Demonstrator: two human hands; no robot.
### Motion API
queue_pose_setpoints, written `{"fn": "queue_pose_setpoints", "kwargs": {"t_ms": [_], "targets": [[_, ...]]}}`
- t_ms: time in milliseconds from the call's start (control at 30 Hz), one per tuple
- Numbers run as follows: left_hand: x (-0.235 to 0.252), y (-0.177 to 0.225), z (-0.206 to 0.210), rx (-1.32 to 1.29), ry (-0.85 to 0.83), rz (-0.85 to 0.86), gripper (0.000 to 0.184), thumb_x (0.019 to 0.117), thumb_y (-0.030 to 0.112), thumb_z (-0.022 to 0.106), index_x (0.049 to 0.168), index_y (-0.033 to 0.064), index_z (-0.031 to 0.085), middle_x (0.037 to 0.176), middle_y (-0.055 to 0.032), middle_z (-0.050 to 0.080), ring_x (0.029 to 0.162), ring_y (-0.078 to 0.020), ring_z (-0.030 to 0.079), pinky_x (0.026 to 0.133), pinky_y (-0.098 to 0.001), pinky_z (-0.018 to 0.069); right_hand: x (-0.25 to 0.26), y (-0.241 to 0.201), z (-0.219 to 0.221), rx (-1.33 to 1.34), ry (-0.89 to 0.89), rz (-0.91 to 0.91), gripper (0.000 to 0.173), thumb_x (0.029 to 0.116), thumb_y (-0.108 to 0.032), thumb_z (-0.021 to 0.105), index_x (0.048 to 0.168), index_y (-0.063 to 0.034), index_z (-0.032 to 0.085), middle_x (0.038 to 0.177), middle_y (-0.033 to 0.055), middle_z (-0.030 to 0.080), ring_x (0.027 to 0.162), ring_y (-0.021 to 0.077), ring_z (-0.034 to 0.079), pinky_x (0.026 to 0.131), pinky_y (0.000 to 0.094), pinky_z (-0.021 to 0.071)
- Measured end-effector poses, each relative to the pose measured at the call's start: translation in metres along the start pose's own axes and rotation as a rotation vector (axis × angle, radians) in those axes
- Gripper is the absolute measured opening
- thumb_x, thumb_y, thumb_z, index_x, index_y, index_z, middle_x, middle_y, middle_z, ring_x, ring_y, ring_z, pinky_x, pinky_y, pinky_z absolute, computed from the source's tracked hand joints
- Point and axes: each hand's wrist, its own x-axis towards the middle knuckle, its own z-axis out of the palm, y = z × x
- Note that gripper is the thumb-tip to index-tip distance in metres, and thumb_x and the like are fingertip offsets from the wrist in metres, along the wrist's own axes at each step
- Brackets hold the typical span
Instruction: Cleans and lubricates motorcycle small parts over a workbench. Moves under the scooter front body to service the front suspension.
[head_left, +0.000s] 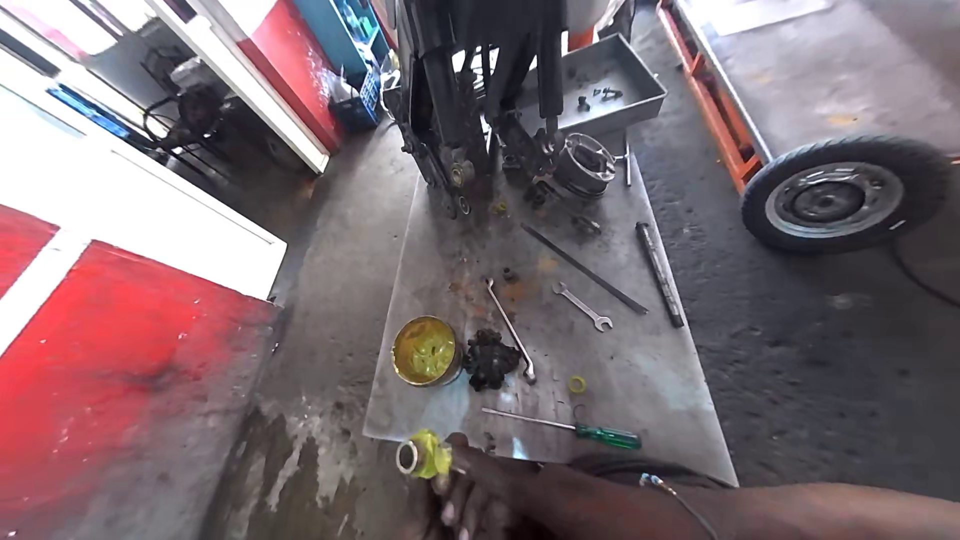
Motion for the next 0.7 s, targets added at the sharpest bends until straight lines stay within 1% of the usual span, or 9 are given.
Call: {"fn": "queue_pose_setpoints", "kwargs": {"t_ms": [33,133,200,267,333,433,533,600,700], "targets": [[0.001,0.001,-0.002,-0.001,-0.014,-0.003,0.023,0.0944,0.019,0.067,0.094,-0.0026,0.074,0.072,-0.0051,0.070,0.062,-0.0097,0.068,0.060,-0.0207,0.0556,0.001,0.000,0.000,-0.061,0.002,0.007,0.086,0.0994,-0.047,0.059,0.155,0.0081,0.025,0.098,0.0171,0.064,0.078,0.0165,0.061,0.072,0.0328,0.0535],[0.007,0.004,-0.016,0.021,-0.092,0.006,0.021,0.0970,0.017,0.064,0.097,-0.0015,0.072,0.083,-0.0068,0.069,0.069,-0.0114,0.067,0.063,-0.0202,0.0558,-0.003,-0.005,0.002,-0.270,0.044,0.009,0.076,0.0994,-0.050,0.057,0.146,0.0087,0.045,0.085,0.0187,0.068,0.071,0.0285,0.066,0.068,0.0485,0.0539],[0.006,0.002,-0.012,0.042,-0.056,0.021,0.021,0.0968,0.018,0.065,0.097,-0.0011,0.074,0.082,-0.0069,0.070,0.065,-0.0105,0.067,0.061,-0.0194,0.0554,-0.003,-0.007,0.003,-0.332,0.083,-0.014,0.077,0.0991,-0.050,0.058,0.145,0.0097,0.044,0.081,0.0171,0.068,0.068,0.0288,0.067,0.064,0.0487,0.0540],[0.004,0.000,-0.007,0.037,-0.003,0.031,0.020,0.0951,0.017,0.066,0.093,-0.0011,0.073,0.071,-0.0043,0.069,0.059,-0.0083,0.066,0.057,-0.0190,0.0536,-0.001,-0.009,0.004,-0.377,0.117,0.013,0.082,0.0973,-0.052,0.059,0.150,0.0071,0.038,0.085,0.0167,0.070,0.071,0.0295,0.068,0.064,0.0501,0.0545],[0.003,0.000,-0.008,0.055,0.009,0.033,0.020,0.0952,0.018,0.066,0.092,-0.0008,0.073,0.070,-0.0040,0.068,0.058,-0.0078,0.065,0.056,-0.0187,0.0532,0.001,-0.011,0.005,-0.434,0.095,0.061,0.085,0.0968,-0.053,0.060,0.154,0.0049,0.034,0.090,0.0171,0.070,0.075,0.0316,0.070,0.066,0.0532,0.0546],[0.002,0.000,-0.010,0.056,0.001,0.052,0.019,0.0956,0.017,0.066,0.096,-0.0011,0.074,0.080,-0.0065,0.070,0.066,-0.0105,0.068,0.061,-0.0193,0.0557,-0.001,-0.012,0.005,-0.489,0.102,0.021,0.078,0.0972,-0.053,0.058,0.144,0.0089,0.047,0.083,0.0182,0.070,0.070,0.0329,0.069,0.062,0.0530,0.0529],[0.001,-0.002,-0.010,0.141,-0.050,0.098,0.016,0.0955,0.013,0.063,0.084,0.0030,0.069,0.068,-0.0013,0.064,0.062,-0.0087,0.065,0.061,-0.0214,0.0532,0.000,-0.011,0.006,-0.471,0.150,0.004,0.081,0.0984,-0.053,0.057,0.148,0.0084,0.040,0.083,0.0161,0.070,0.069,0.0304,0.068,0.062,0.0509,0.0540],[0.000,-0.003,-0.011,0.113,-0.064,0.094,0.016,0.0960,0.012,0.063,0.086,0.0016,0.068,0.068,-0.0024,0.065,0.062,-0.0109,0.066,0.061,-0.0232,0.0548,0.002,-0.012,0.005,-0.449,0.110,0.036,0.081,0.0991,-0.051,0.057,0.151,0.0078,0.038,0.085,0.0172,0.070,0.072,0.0316,0.069,0.065,0.0527,0.0543],[-0.002,-0.004,-0.008,0.156,-0.010,0.182,0.016,0.0957,0.015,0.064,0.089,0.0020,0.070,0.072,-0.0028,0.066,0.065,-0.0094,0.068,0.061,-0.0220,0.0566,0.000,-0.012,0.005,-0.327,0.159,-0.024,0.063,0.1014,-0.043,0.057,0.138,0.0091,0.053,0.081,0.0173,0.068,0.068,0.0266,0.065,0.063,0.0453,0.0535]]}}
